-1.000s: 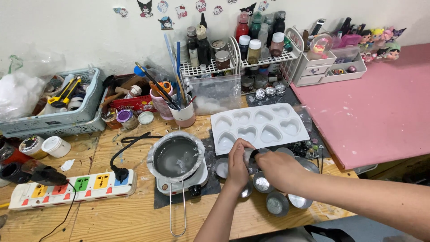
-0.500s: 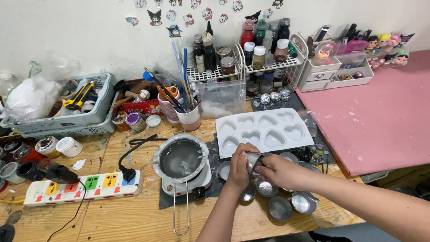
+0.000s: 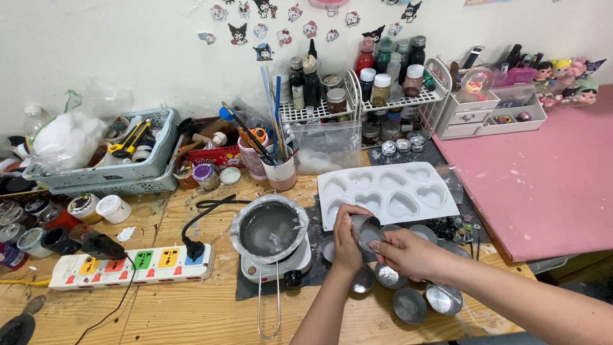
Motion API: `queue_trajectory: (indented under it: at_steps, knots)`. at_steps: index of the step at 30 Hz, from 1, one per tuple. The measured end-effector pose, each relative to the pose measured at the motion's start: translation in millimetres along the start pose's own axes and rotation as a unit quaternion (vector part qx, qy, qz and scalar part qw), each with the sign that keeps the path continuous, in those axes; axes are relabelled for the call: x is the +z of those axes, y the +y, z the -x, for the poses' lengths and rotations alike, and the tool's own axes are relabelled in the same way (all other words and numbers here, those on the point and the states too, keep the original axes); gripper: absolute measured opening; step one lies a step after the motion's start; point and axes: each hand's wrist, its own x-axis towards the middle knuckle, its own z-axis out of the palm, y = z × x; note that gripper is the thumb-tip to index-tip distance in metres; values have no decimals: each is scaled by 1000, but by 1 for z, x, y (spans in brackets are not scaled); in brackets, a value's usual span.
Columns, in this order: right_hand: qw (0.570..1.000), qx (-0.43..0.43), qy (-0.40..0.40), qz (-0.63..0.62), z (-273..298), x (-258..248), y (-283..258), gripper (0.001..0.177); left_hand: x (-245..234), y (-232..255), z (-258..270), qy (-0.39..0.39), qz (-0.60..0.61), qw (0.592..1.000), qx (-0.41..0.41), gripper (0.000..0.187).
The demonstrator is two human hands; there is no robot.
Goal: Pouring melted wax from a heated container into individual metal molds using a spoon.
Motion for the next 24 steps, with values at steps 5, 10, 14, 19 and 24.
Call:
queue_trajectory:
  at_steps: [5,10,14,19,24]
  knots:
    - [999,6,-17,-28,14,-4,-14,39,0,-5,-1,66,-16,997,-24,38]
    - [998,-11,-48,-30,15,-12,-29,37,1,-17,0,118,110,982,-95,35]
    - [995,-48,-81,27,-6,-10,-49,37,0,-29,4,113,101,980,-126,19]
    - [902,-211,35,374,-25,35,-123,53,-19,-80,12,141,6,976,-167,38]
    - [776,-161,126,597,-31,73,-173,73,-18,-80,9,118,92,985,-89,49]
